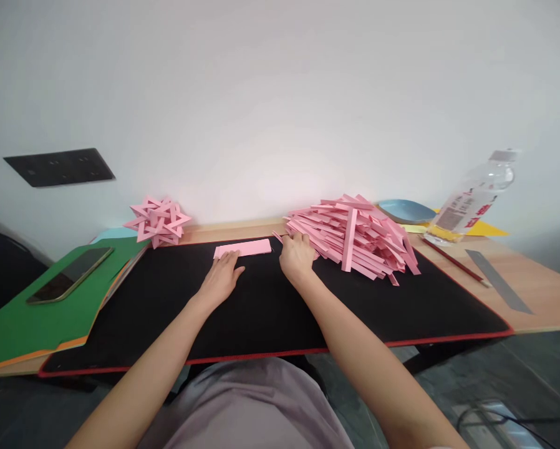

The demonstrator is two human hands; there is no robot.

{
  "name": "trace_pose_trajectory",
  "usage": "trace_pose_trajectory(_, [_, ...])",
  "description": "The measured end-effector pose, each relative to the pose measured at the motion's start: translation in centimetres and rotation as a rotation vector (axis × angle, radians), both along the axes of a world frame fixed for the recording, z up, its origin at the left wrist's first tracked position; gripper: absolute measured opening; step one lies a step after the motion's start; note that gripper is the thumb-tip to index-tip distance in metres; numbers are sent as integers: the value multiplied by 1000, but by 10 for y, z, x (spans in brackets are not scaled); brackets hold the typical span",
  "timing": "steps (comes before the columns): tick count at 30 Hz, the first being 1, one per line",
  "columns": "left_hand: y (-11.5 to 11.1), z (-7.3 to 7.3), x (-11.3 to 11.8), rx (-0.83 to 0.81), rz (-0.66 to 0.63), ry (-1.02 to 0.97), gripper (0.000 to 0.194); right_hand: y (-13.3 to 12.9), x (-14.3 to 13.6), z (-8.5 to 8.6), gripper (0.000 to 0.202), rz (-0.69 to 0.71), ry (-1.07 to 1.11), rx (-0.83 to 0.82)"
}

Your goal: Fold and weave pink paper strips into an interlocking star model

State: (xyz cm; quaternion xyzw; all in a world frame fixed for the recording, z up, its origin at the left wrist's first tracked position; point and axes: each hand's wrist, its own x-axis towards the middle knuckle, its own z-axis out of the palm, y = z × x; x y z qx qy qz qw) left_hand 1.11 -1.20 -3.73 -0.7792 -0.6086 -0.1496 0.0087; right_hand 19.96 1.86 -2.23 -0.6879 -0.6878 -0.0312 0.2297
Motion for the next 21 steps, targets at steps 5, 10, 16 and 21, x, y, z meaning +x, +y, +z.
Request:
trace_pose_trajectory(5, [-4,5,2,56,24,89,39,12,-1,-13,33,354,58,140])
trace_pose_trajectory(10, [-5,9,2,88,28,97,37,20,-1,-28,30,593,59,174])
trace_pose_trajectory(16, [-6,10,2,99,36,90,38,26,0,-39,37,589,79,175])
trace_pose_trajectory(21, [-6,10,2,98,40,76,39,30,0,-42,40,587,114,198])
